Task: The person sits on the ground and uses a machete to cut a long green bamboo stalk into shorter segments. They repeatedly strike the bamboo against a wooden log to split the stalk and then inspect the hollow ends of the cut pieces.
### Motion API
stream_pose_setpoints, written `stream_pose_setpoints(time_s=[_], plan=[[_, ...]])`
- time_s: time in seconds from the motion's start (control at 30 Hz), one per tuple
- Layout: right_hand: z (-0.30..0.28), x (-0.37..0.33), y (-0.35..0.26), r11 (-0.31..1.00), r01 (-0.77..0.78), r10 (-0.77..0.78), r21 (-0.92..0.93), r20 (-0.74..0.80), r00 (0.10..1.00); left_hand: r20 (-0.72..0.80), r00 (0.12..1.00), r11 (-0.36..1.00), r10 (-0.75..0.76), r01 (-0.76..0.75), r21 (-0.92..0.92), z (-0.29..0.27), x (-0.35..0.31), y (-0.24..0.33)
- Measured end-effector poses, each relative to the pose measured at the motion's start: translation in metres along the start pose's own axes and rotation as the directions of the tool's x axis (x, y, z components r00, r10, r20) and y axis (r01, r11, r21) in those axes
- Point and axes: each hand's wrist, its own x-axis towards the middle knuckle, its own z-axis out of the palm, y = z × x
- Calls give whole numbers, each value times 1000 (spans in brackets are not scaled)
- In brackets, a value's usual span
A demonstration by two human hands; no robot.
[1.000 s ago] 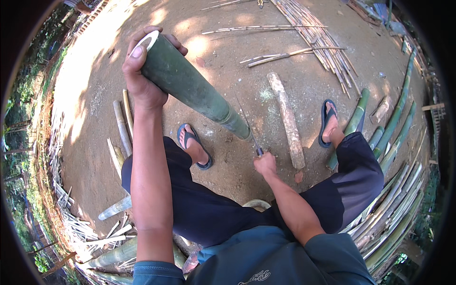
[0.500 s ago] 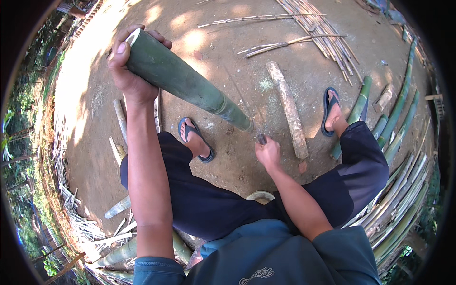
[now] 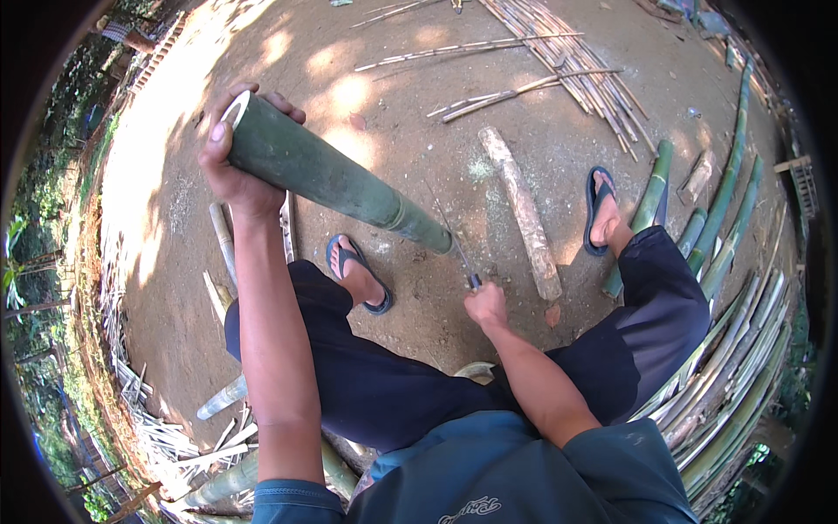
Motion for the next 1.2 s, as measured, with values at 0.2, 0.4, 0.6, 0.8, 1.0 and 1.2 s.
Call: stream_pose_setpoints(time_s=[0.2,0.4,0.6,0.8,1.0,1.2], plan=[[16,-2,21,999,50,-50,13,35,998,-144,989,999,-26,19,-48,-2,-7,-2],[15,0,16,997,-77,76,28,26,997,-445,895,998,28,-2,59,-1,-20,7],[-3,-12,2,992,125,-127,31,86,988,-671,724,953,160,65,297,-13,-37,9],[1,-17,-1,988,-47,48,-147,2,999,-854,519,969,9,207,137,-63,-57,17],[6,4,7,957,284,-272,-63,148,951,-789,613,980,-46,182,84,-118,-81,2],[7,22,19,963,114,-101,-246,64,993,-715,695,995,-74,99,-6,-152,-102,-2]])
